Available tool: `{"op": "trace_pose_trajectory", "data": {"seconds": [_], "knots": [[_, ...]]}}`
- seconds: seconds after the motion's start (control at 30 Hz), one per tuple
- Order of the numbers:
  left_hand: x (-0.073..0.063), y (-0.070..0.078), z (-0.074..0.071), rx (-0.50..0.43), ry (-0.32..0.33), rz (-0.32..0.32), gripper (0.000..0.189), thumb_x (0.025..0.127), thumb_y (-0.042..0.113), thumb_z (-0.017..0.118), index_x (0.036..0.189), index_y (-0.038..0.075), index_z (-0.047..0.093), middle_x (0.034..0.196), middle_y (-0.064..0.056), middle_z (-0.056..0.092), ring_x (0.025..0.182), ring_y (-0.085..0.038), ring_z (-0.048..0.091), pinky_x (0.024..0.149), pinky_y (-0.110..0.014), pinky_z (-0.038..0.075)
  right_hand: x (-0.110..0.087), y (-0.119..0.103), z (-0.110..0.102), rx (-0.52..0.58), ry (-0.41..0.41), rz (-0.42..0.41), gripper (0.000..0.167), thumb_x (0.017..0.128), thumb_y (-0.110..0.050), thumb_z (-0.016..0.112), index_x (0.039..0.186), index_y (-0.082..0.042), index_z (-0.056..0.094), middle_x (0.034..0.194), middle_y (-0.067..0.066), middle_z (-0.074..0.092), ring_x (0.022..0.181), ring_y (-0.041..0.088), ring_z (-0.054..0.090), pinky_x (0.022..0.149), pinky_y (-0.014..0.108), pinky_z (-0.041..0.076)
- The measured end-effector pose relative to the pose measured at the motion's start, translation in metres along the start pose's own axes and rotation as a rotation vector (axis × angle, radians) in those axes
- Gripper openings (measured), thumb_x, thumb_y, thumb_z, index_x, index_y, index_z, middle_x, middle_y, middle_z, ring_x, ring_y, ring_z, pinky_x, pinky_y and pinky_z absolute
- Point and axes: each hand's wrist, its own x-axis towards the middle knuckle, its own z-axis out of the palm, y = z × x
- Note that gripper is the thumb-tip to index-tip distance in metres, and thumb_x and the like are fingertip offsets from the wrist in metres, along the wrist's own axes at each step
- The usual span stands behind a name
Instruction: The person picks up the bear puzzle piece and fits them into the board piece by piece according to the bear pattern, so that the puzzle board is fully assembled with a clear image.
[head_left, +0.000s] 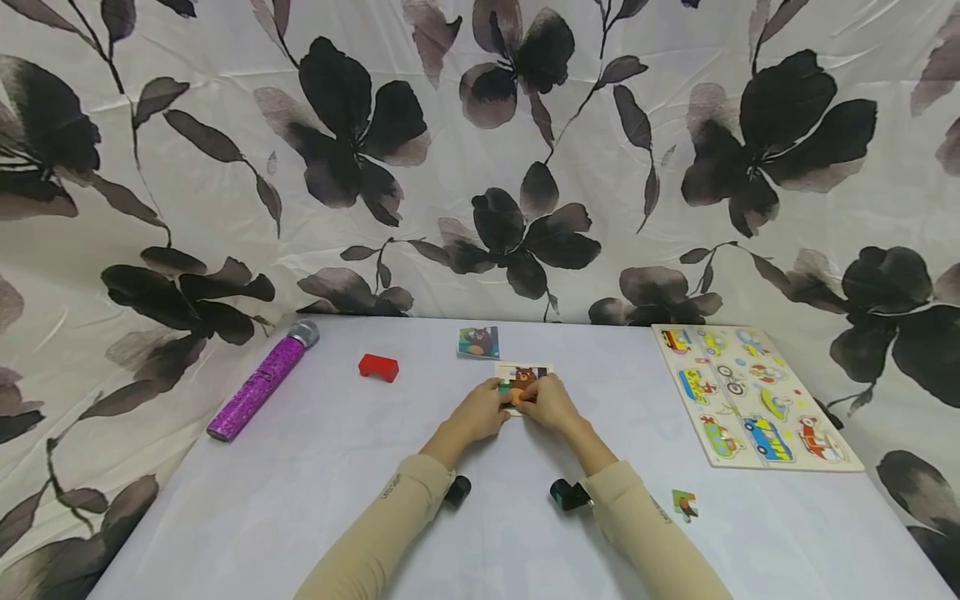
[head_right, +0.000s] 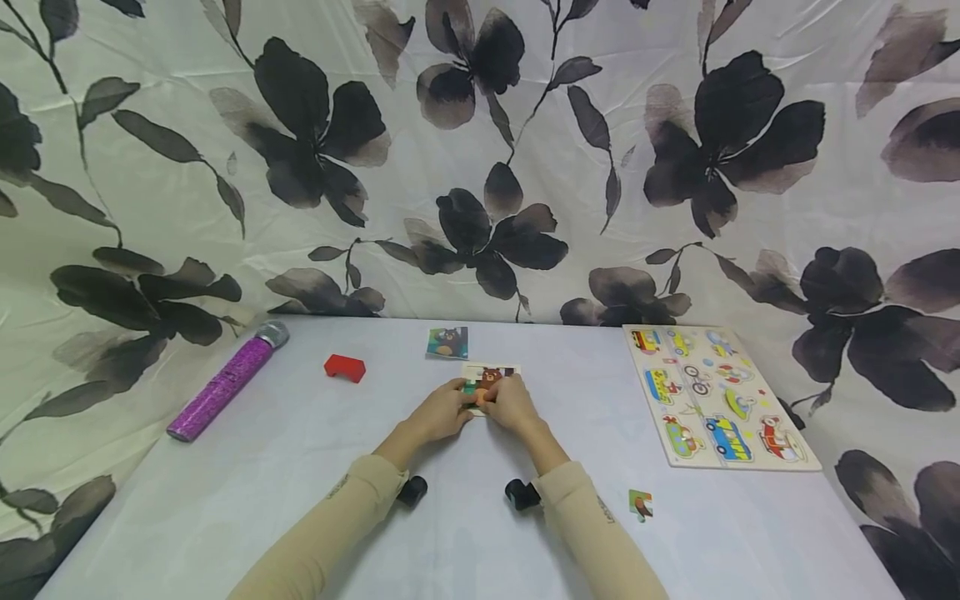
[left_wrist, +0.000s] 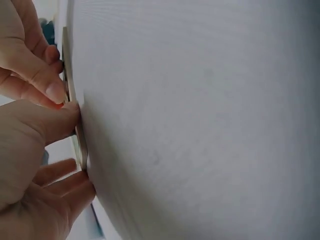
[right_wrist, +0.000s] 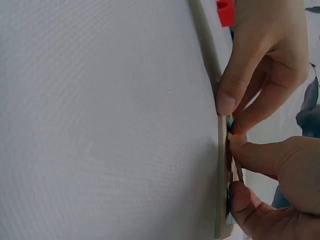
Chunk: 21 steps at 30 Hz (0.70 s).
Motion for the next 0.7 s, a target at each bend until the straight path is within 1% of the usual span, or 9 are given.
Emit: {"op": "trace_pose_trajectory", "data": {"seconds": [0.1,0.2,0.3,0.43,0.5,0.6,0.63,0.67,0.7], "knots": [[-0.001,0.001,-0.001,0.021,0.017,0.036,0.025,0.088,0.014,0.066,0.11,0.003,0.068,0.134,-0.021,0.049,0.125,-0.034,0.047,0.103,-0.04,0.042,0.001,0.0,0.001,-0.022,-0.006,-0.014,0.013,0.079,-0.008,0.075,0.08,0.005,0.073,0.08,0.013,0.071,0.082,0.028,0.065,0.078,0.039,0.053],[-0.001,0.003,-0.003,0.034,0.014,0.076,0.02,0.087,0.011,0.067,0.104,0.002,0.07,0.13,-0.02,0.053,0.123,-0.032,0.049,0.102,-0.039,0.043,0.001,0.0,0.001,-0.055,-0.043,-0.048,0.01,0.081,-0.007,0.073,0.078,0.003,0.074,0.077,0.01,0.071,0.072,0.021,0.064,0.067,0.034,0.055],[-0.002,0.006,-0.005,0.051,-0.019,0.101,0.02,0.087,0.01,0.065,0.105,0.003,0.07,0.128,-0.019,0.056,0.123,-0.031,0.05,0.101,-0.04,0.044,0.001,0.002,-0.001,-0.101,-0.072,-0.075,0.006,0.081,-0.004,0.071,0.08,0.001,0.074,0.079,0.009,0.071,0.073,0.02,0.06,0.068,0.034,0.052],[-0.003,0.01,-0.006,0.038,-0.056,0.099,0.024,0.088,0.012,0.064,0.11,0.006,0.07,0.128,-0.017,0.057,0.126,-0.03,0.048,0.104,-0.041,0.041,-0.003,0.008,-0.005,-0.156,-0.067,-0.106,0.004,0.078,0.001,0.071,0.08,0.002,0.074,0.083,0.011,0.067,0.08,0.023,0.057,0.075,0.039,0.052],[-0.003,0.011,-0.006,0.024,-0.062,0.097,0.025,0.088,0.013,0.064,0.112,0.006,0.069,0.128,-0.016,0.058,0.128,-0.029,0.046,0.106,-0.041,0.039,-0.007,0.012,-0.008,-0.175,-0.062,-0.121,0.003,0.077,0.0,0.071,0.076,0.002,0.074,0.084,0.01,0.065,0.082,0.024,0.059,0.076,0.039,0.052],[-0.002,0.012,-0.005,0.015,-0.06,0.103,0.027,0.088,0.013,0.064,0.114,0.005,0.068,0.127,-0.015,0.059,0.129,-0.029,0.044,0.106,-0.041,0.038,-0.012,0.014,-0.013,-0.205,-0.085,-0.134,0.008,0.078,-0.003,0.071,0.071,0.001,0.073,0.09,0.012,0.068,0.086,0.026,0.063,0.077,0.039,0.052],[-0.002,0.011,-0.004,0.021,-0.053,0.108,0.027,0.088,0.013,0.064,0.114,0.005,0.069,0.127,-0.015,0.059,0.129,-0.029,0.044,0.107,-0.041,0.038,-0.014,0.014,-0.015,-0.208,-0.101,-0.141,0.008,0.079,-0.004,0.071,0.072,0.001,0.073,0.093,0.013,0.069,0.087,0.026,0.064,0.077,0.039,0.052],[-0.002,0.01,-0.004,0.026,-0.048,0.11,0.027,0.088,0.013,0.064,0.114,0.005,0.069,0.129,-0.016,0.057,0.129,-0.029,0.044,0.106,-0.041,0.038,-0.015,0.014,-0.017,-0.205,-0.12,-0.15,0.009,0.079,-0.004,0.071,0.073,0.001,0.073,0.095,0.014,0.07,0.087,0.026,0.064,0.075,0.038,0.053],[-0.002,0.01,-0.004,0.028,-0.04,0.115,0.027,0.088,0.013,0.064,0.113,0.005,0.069,0.129,-0.016,0.057,0.128,-0.029,0.045,0.106,-0.041,0.038,-0.016,0.014,-0.019,-0.193,-0.141,-0.155,0.009,0.08,-0.005,0.07,0.076,0.002,0.074,0.098,0.016,0.07,0.089,0.028,0.065,0.076,0.039,0.053]]}}
